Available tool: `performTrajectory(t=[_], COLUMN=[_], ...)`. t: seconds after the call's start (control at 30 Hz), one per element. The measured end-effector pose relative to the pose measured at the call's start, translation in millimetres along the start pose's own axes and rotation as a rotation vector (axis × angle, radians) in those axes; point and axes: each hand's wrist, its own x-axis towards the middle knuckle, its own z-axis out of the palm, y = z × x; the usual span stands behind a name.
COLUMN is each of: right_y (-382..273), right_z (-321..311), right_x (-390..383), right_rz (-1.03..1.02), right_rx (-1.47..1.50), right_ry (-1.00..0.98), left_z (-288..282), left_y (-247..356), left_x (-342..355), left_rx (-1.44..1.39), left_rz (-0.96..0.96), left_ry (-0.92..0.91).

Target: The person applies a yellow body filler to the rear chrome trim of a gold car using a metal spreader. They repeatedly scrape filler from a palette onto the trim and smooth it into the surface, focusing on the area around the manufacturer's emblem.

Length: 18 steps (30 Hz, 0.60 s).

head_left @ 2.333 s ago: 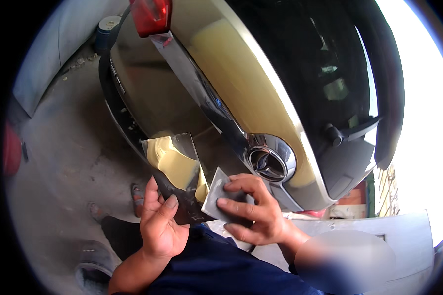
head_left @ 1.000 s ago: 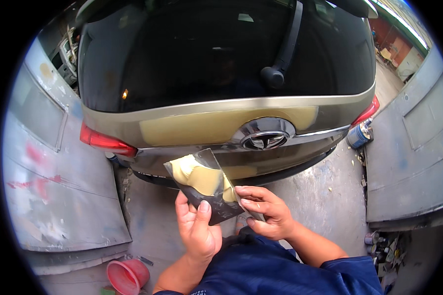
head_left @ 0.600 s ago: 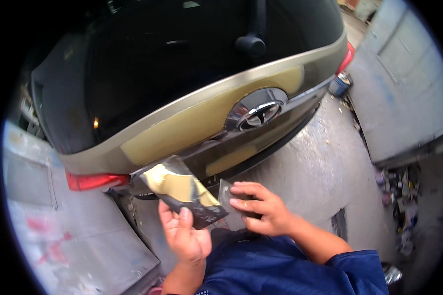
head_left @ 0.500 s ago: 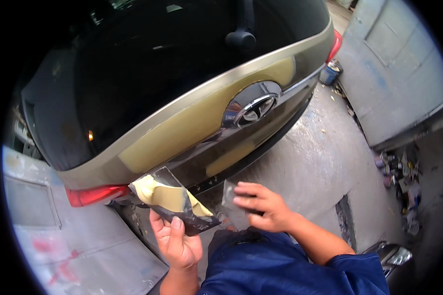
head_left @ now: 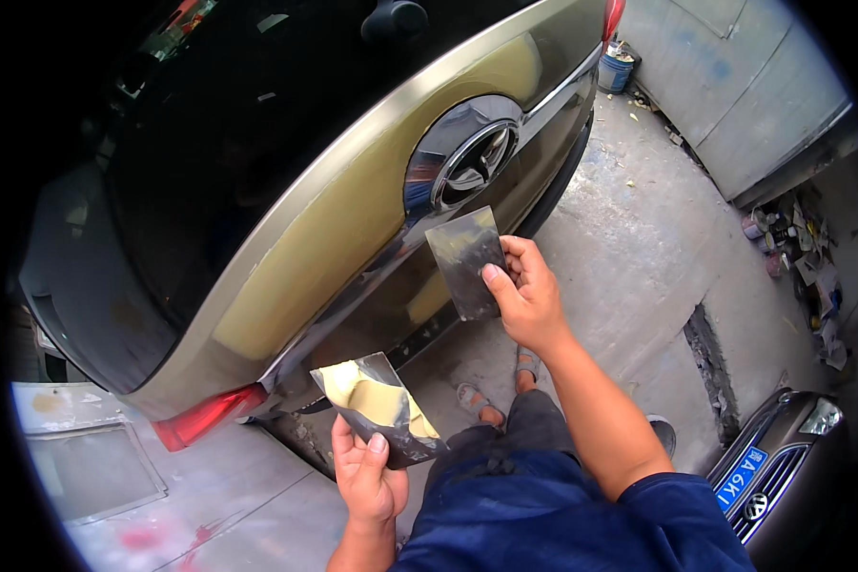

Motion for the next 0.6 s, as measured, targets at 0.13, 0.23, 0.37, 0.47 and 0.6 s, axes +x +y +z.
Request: performTrajectory(t=[0.13,0.23,0.37,0.47,0.6], right_y=[9,8,7,8,7], right_z=[2,4,3,3,4], right_x=[15,22,30,35,40], right_rz=[-0.07,-0.079,-0.119,-0.141,-0.155], right_rx=[-0.063,-0.074,-0.166,-0.208,-0.219], right_ry=[0.007,-0.02,-0.012,-0.027,-0.027], left_z=[-9,-11,-12,-16,-12], left_y=[-2,-3,-5,-8,-8], left_x=[-1,-1,1,2,4], left_rx=[0.031,0.027,0.017,0.018,0.013], left_rz=[0.002,-0.005,-0.018,-0.001,0.007], left_ry=[-0.01,-0.003,0.008,0.011,0.006])
